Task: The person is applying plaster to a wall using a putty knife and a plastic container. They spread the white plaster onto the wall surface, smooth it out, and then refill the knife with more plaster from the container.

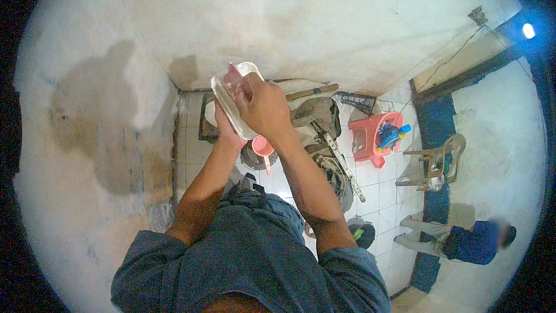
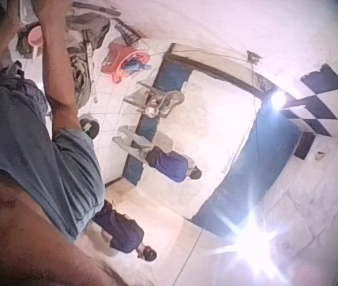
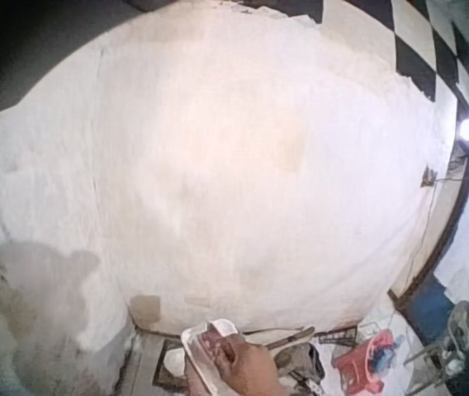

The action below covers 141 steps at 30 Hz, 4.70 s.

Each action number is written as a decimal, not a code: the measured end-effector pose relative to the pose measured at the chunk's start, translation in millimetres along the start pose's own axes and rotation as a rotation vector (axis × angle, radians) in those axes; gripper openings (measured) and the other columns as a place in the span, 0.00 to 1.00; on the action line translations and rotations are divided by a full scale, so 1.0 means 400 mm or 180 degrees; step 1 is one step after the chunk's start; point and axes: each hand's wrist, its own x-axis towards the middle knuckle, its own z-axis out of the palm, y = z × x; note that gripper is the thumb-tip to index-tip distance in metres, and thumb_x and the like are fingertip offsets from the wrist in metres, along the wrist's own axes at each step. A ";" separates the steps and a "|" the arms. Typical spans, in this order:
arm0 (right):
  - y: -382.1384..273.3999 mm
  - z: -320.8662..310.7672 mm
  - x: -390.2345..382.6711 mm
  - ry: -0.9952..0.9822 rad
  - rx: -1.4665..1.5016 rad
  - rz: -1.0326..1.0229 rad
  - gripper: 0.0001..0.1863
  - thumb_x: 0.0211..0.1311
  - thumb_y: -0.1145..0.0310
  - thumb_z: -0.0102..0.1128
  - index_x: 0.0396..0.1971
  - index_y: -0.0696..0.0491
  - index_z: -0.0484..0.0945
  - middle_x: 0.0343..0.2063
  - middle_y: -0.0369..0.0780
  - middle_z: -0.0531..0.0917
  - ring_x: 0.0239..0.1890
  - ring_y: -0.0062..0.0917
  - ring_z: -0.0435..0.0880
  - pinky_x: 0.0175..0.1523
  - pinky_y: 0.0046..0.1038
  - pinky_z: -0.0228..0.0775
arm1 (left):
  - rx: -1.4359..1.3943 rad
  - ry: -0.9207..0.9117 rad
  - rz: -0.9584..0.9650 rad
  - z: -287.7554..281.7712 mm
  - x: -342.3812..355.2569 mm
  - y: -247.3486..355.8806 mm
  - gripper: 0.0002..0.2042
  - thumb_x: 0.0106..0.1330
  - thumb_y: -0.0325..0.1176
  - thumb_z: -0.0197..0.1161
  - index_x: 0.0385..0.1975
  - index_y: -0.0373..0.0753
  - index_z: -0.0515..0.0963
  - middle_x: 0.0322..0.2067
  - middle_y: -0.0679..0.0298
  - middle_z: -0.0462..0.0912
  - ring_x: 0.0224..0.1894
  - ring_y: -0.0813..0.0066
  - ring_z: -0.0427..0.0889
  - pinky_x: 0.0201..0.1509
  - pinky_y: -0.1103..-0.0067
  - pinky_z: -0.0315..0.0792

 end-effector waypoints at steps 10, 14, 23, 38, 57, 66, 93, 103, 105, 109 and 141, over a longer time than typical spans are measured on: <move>0.011 0.004 -0.008 -0.0009 -0.0078 -0.0026 0.12 0.55 0.68 0.62 0.30 0.59 0.70 0.22 0.53 0.78 0.29 0.52 0.79 0.34 0.43 0.71 | -0.0461 -0.0452 -0.0185 0.026 -0.013 0.006 0.30 0.66 0.62 0.40 0.60 0.49 0.68 0.57 0.61 0.73 0.58 0.60 0.72 0.64 0.61 0.64; 0.041 0.020 -0.016 -0.0160 -0.0153 -0.0070 0.12 0.55 0.68 0.62 0.30 0.60 0.71 0.24 0.53 0.79 0.31 0.51 0.80 0.35 0.41 0.71 | -0.0035 -0.0024 0.0073 0.028 -0.009 0.006 0.29 0.67 0.60 0.42 0.59 0.47 0.69 0.54 0.59 0.75 0.56 0.58 0.74 0.62 0.61 0.67; 0.082 0.003 -0.015 0.0009 0.0085 0.0171 0.10 0.55 0.69 0.62 0.30 0.60 0.75 0.26 0.52 0.82 0.31 0.47 0.82 0.36 0.36 0.72 | -0.0045 0.0232 -0.0148 0.044 -0.026 0.010 0.30 0.67 0.60 0.41 0.59 0.45 0.68 0.54 0.57 0.75 0.56 0.57 0.74 0.60 0.61 0.68; 0.085 -0.005 -0.024 0.0377 0.0127 0.0294 0.10 0.56 0.68 0.60 0.29 0.61 0.75 0.22 0.52 0.79 0.27 0.46 0.80 0.33 0.36 0.70 | -0.0022 -0.0080 -0.0231 0.046 -0.035 0.004 0.32 0.66 0.64 0.40 0.62 0.48 0.66 0.57 0.61 0.73 0.58 0.58 0.72 0.63 0.60 0.66; 0.064 -0.036 0.021 0.0063 0.0327 0.0428 0.11 0.51 0.68 0.60 0.24 0.62 0.74 0.18 0.51 0.75 0.21 0.42 0.75 0.31 0.36 0.68 | -0.0056 -0.0214 -0.0195 0.047 -0.049 0.001 0.28 0.70 0.57 0.39 0.62 0.46 0.64 0.59 0.59 0.71 0.61 0.59 0.70 0.64 0.61 0.65; 0.050 -0.013 0.022 0.0048 0.0150 -0.0103 0.12 0.52 0.67 0.61 0.22 0.62 0.72 0.19 0.54 0.76 0.24 0.51 0.76 0.30 0.39 0.68 | 0.0003 -0.0125 -0.0174 0.032 -0.046 -0.001 0.26 0.70 0.55 0.42 0.62 0.47 0.65 0.59 0.60 0.71 0.60 0.59 0.70 0.65 0.61 0.64; 0.074 -0.038 -0.020 0.0347 -0.0297 0.0108 0.10 0.56 0.67 0.58 0.28 0.59 0.73 0.21 0.55 0.79 0.28 0.52 0.80 0.32 0.45 0.70 | 0.0152 0.0190 -0.0177 0.011 -0.050 0.015 0.39 0.61 0.71 0.40 0.65 0.48 0.62 0.62 0.59 0.68 0.61 0.54 0.69 0.64 0.54 0.64; 0.062 -0.021 -0.026 0.0303 -0.0586 0.0123 0.10 0.57 0.68 0.57 0.25 0.58 0.69 0.18 0.54 0.76 0.26 0.54 0.78 0.30 0.46 0.69 | 0.0487 0.0097 0.0190 0.035 -0.062 0.011 0.43 0.55 0.71 0.51 0.64 0.47 0.62 0.60 0.59 0.69 0.60 0.58 0.71 0.63 0.60 0.66; 0.075 -0.015 -0.030 0.0364 -0.0534 -0.0026 0.10 0.58 0.68 0.56 0.25 0.58 0.69 0.18 0.54 0.77 0.26 0.54 0.78 0.30 0.47 0.69 | 0.0407 -0.0217 -0.0133 0.057 -0.066 0.011 0.40 0.55 0.67 0.54 0.63 0.46 0.64 0.59 0.60 0.70 0.59 0.59 0.72 0.63 0.61 0.67; 0.062 0.015 -0.049 0.0413 -0.0758 -0.0235 0.08 0.57 0.68 0.56 0.28 0.56 0.70 0.22 0.51 0.79 0.24 0.51 0.79 0.29 0.46 0.71 | 0.0397 -0.0177 -0.0154 0.053 -0.065 0.002 0.39 0.54 0.66 0.54 0.62 0.46 0.65 0.58 0.60 0.71 0.58 0.59 0.72 0.63 0.62 0.67; 0.062 -0.051 -0.034 0.0566 -0.0238 0.0443 0.11 0.54 0.67 0.60 0.26 0.61 0.75 0.20 0.53 0.78 0.26 0.48 0.79 0.32 0.38 0.70 | 0.0248 -0.0496 -0.0115 0.053 -0.073 0.004 0.47 0.55 0.79 0.36 0.67 0.47 0.58 0.64 0.60 0.65 0.64 0.59 0.66 0.67 0.59 0.62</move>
